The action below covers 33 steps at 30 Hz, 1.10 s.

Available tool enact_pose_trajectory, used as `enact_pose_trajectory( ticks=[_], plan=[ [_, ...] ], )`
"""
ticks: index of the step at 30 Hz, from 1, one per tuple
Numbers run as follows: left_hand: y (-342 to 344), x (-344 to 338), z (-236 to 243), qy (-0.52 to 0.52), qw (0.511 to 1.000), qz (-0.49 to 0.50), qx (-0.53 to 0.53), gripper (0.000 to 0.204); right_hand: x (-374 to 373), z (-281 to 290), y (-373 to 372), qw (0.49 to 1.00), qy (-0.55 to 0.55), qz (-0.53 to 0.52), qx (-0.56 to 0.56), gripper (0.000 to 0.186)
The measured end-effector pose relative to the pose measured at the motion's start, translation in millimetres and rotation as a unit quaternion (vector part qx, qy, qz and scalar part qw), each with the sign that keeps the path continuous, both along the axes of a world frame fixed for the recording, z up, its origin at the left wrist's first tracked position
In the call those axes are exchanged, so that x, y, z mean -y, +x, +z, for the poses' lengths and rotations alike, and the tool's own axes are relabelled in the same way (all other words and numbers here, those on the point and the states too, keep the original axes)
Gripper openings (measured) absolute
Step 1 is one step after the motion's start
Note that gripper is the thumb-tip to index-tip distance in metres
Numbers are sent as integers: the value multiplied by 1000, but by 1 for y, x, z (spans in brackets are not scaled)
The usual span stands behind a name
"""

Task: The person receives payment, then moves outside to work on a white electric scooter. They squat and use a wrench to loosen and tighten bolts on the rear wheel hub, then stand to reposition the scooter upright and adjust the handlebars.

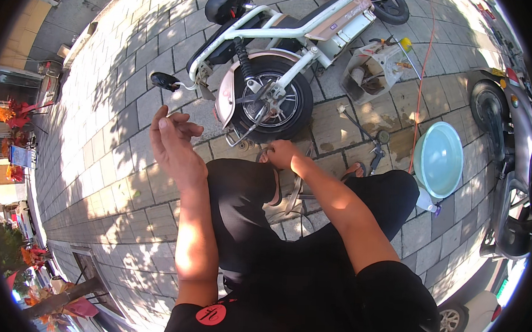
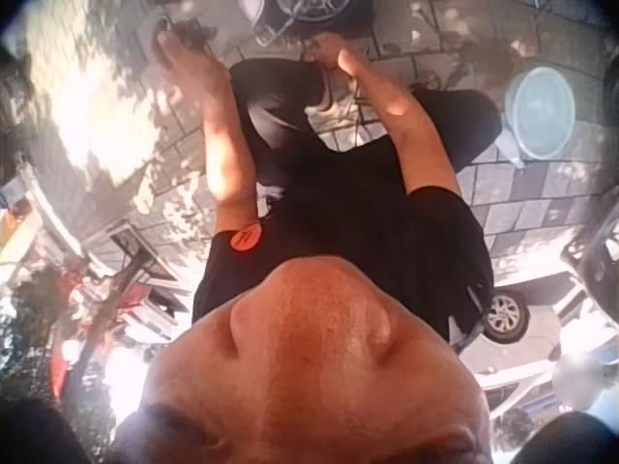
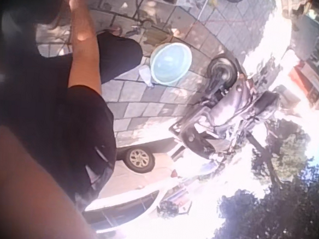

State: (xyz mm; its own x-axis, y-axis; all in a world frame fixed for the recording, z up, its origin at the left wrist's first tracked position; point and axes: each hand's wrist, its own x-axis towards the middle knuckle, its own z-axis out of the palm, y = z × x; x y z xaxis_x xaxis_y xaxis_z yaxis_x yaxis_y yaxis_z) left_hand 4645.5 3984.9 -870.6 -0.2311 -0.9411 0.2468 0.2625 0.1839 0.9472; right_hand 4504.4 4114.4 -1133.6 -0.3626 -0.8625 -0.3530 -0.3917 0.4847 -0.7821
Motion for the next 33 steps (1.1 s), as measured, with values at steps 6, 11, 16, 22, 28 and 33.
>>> enact_pose_trajectory(
  ticks=[6, 11, 16, 22, 28, 33],
  plan=[
    [22, 6, -4, -97, 994, 42, 34, 44, -48, 110, -82, 976, 140, 50, -157, 36],
    [31, 2, 21, -31, 999, -2, -22, 45, -89, 148, -89, 978, 73, 7, -197, 36],
    [10, 14, 16, 85, 986, -92, -107, 46, -102, 151, -52, 988, 94, 25, -121, 34],
    [-9, 13, -62, 28, 997, -66, 36, 44, -97, 165, -27, 974, 125, 137, -133, 35],
    [-34, 20, -77, 18, 990, -73, 116, 47, -68, 149, -34, 952, 162, 204, -159, 36],
    [-37, 32, -90, 51, 981, -106, 155, 44, -46, 120, -52, 964, 133, 147, -180, 37]
  ],
)
